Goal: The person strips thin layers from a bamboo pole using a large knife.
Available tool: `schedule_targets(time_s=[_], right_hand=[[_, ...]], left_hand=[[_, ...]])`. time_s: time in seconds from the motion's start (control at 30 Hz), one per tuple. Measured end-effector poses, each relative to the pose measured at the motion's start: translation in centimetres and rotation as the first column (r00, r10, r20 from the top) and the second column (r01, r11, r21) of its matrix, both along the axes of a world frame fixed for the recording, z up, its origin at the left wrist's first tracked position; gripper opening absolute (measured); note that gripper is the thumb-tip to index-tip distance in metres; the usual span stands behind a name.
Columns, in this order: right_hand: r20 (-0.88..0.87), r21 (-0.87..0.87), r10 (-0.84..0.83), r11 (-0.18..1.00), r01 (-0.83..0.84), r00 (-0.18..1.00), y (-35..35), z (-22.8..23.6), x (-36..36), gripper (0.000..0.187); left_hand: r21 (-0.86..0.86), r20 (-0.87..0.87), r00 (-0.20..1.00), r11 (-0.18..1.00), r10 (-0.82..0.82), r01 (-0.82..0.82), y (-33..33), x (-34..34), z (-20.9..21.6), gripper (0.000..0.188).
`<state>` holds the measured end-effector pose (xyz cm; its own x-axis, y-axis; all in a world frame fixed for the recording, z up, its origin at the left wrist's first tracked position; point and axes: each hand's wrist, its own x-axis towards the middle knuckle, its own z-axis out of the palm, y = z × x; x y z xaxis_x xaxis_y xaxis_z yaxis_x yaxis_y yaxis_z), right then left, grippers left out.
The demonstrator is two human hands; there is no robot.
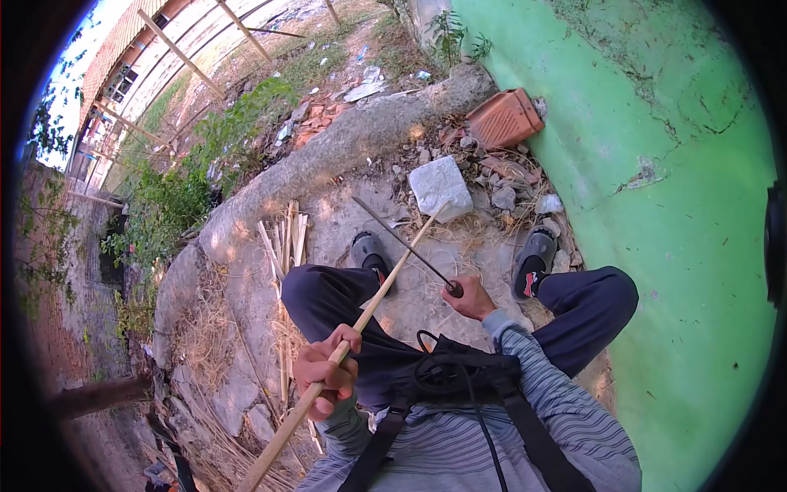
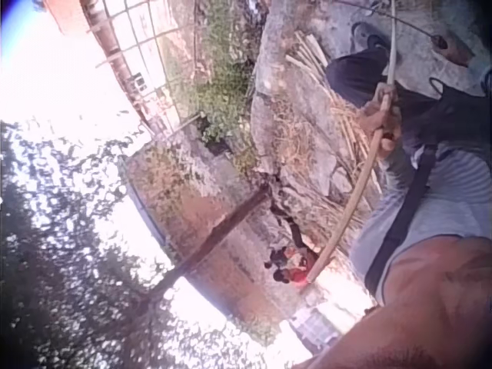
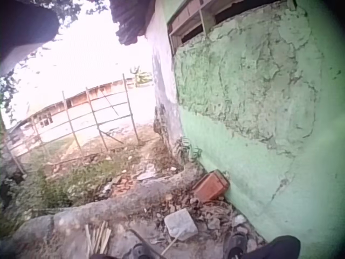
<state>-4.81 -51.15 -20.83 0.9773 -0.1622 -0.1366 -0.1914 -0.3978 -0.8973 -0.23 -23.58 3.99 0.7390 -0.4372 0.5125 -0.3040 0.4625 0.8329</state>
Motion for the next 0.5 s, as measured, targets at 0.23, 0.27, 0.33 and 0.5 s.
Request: schedule_targets(time_s=[0.23,0.27,0.33,0.5], right_hand=[[-0.127,-0.062,-0.228,0.973,0.222,0.965,-1.4,-4.5,1.0,0.031],[-0.091,-0.026,-0.175,0.985,0.173,0.98,-1.2,-3.8,1.4,0.03],[-0.046,0.034,-0.067,0.997,0.069,0.997,-0.7,-1.7,0.2,0.028],[0.06,-0.064,0.14,0.989,-0.136,0.988,-1.8,1.7,-0.4,0.023]], left_hand=[[0.008,0.012,1.0,1.0,-0.019,0.019,-0.1,-0.2,0.2,0.066],[0.023,0.033,0.998,0.999,-0.046,0.046,0.0,0.0,0.2,0.066],[0.073,0.078,0.982,0.983,-0.172,0.167,1.0,0.4,-0.3,0.062],[0.373,0.056,0.924,0.867,-0.377,0.331,1.6,1.8,3.3,0.039]])
